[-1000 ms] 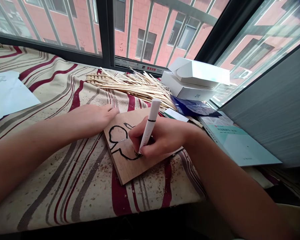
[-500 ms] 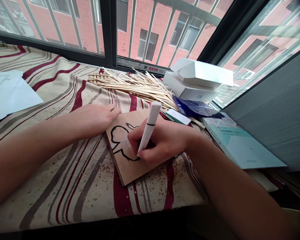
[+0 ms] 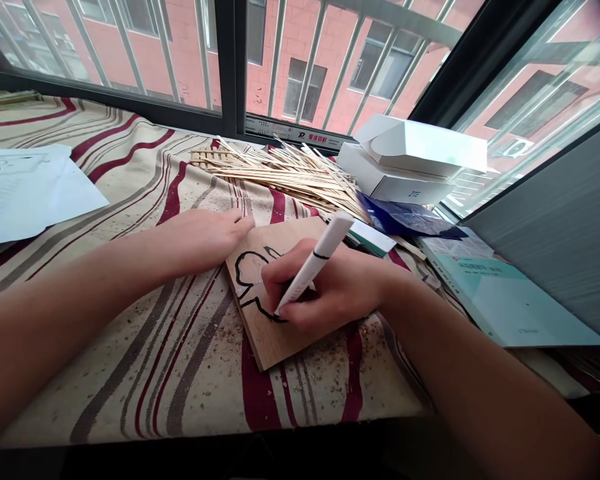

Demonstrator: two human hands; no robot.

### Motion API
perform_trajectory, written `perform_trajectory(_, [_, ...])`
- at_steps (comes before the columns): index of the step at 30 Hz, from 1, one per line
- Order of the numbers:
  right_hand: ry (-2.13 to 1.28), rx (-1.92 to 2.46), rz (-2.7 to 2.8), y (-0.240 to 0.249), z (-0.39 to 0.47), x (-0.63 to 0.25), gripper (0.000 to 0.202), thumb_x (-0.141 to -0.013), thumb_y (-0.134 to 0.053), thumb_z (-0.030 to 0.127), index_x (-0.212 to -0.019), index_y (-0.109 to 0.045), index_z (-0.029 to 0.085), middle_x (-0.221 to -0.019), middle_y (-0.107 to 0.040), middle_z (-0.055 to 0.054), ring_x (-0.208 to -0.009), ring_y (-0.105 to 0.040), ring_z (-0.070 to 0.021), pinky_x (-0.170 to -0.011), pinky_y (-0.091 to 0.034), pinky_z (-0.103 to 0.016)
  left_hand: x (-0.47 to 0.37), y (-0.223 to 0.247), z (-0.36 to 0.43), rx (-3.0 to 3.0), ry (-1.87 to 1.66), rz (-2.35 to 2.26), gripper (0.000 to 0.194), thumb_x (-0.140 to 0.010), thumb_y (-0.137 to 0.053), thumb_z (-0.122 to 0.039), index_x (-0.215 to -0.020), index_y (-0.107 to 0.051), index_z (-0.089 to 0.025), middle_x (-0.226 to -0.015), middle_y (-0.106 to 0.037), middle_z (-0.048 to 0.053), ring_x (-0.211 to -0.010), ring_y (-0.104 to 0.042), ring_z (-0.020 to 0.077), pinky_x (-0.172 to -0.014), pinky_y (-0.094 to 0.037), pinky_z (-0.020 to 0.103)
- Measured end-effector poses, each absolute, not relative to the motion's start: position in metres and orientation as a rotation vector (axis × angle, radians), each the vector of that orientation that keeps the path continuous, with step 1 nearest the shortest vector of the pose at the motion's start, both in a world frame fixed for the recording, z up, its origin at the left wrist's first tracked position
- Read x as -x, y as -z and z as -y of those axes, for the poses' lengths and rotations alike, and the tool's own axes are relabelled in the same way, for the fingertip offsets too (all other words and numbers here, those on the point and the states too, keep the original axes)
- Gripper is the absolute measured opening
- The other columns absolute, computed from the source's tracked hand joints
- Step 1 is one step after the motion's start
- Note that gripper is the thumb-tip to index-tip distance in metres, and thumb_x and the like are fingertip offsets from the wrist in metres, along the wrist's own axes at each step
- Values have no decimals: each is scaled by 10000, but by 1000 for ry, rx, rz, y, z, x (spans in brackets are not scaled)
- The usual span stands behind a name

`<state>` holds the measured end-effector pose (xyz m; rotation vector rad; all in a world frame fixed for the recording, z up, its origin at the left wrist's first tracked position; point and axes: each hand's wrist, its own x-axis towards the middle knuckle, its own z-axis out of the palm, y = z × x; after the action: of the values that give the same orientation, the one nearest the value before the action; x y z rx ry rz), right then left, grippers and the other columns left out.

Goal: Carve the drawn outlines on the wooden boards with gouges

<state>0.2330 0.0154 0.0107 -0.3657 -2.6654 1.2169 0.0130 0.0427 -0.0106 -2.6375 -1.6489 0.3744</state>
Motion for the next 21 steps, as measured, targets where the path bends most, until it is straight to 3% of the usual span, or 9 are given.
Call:
perform_trajectory(11, [-1179,380,2683,-13,-13,-231,77,-732,-565,75,-713,-600,141,-690,-591,13,-655,-463,-92,-597,-384,-215,-13,12,-43,2622,-338,1655,385,-1039,-245,-251,-1226,-581,-227,-1214,-670,86,-1032,-671,239,-763,-449,321])
perform_trajectory(21, [-1224,398,2704,-14,-12,-232,107,-725,-568,46,-697,-577,148,-668,-564,26,-642,-456,-82,-592,-383,-209,-15,11,-42,2627,-356,1688,429,-1034,-253,-245,-1310,-580,-211,-1288,-649,103,-1095,-661,274,-833,-469,357])
